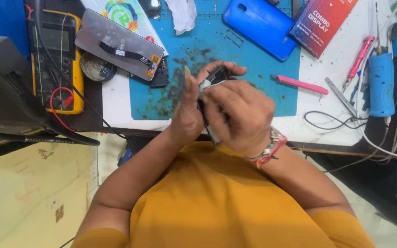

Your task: The person repairs a smartphone by using a screwdriver to remove screws from the back panel, then uses a heat gun to soften adhesive along the edges. They peel off the back cover, clean the internal frame with a cloth, and handle a new display assembly, preparing it for installation.

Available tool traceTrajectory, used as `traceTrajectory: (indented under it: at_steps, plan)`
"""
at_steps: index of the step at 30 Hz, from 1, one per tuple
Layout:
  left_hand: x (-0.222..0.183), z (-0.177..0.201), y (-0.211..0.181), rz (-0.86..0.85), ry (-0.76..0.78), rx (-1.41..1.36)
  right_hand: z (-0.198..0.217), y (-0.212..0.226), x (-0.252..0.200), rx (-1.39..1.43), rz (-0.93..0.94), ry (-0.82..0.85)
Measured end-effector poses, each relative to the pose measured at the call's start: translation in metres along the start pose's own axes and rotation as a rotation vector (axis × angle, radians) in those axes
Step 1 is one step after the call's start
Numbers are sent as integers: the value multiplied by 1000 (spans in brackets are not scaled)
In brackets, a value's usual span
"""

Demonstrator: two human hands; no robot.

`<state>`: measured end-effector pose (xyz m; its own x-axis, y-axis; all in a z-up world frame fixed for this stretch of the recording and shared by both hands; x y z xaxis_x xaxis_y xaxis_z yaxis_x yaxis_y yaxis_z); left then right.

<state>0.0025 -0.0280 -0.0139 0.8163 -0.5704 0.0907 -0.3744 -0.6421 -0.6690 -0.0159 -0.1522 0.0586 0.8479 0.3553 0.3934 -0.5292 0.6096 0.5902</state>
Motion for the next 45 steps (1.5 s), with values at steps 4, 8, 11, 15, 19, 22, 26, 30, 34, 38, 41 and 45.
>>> traceTrajectory:
  at_steps: [4,8,11,15,19,22,26,30,34,38,41,45]
  plan:
    - [2,3,-9,-45,8,-65,2,-3,-4,18,162,101]
    - [3,15,-25,-101,-17,-105,-2,-13,-6,23,272,252]
    - [12,7,-10,-37,-40,-76,-1,-18,-6,26,177,79]
    - [17,-2,-8,-94,15,-215,0,-15,-7,-27,172,31]
    - [13,11,-28,-143,-7,-297,-3,-11,-17,4,277,210]
    - [16,14,-21,-87,-33,-271,-7,-13,-15,-14,266,96]
    - [21,-1,-2,-66,-4,-184,1,-19,-3,9,122,-35]
    - [22,9,-27,-167,22,-339,4,-13,-11,-38,257,146]
    - [25,21,-42,-235,-55,-292,-2,-30,-18,-2,262,155]
    - [22,15,-39,-276,-73,-233,-5,-33,-28,-103,-29,130]
    - [22,11,-40,-298,-69,-124,-11,-16,-31,-11,-13,182]
    - [15,10,-35,-342,-125,-38,-8,-24,-31,-118,-152,133]
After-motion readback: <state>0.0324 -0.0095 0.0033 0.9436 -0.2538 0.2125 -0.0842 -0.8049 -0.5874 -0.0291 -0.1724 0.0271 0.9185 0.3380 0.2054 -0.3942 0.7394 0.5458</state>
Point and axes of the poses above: each hand's wrist, its own x-axis towards the middle knuckle, its own z-axis out of the back of the hand, y = z × x, the point moved 2 cm from there along x, towards the middle knuckle, and after that the axes turned 9 degrees about y, right-handed, at the moved point
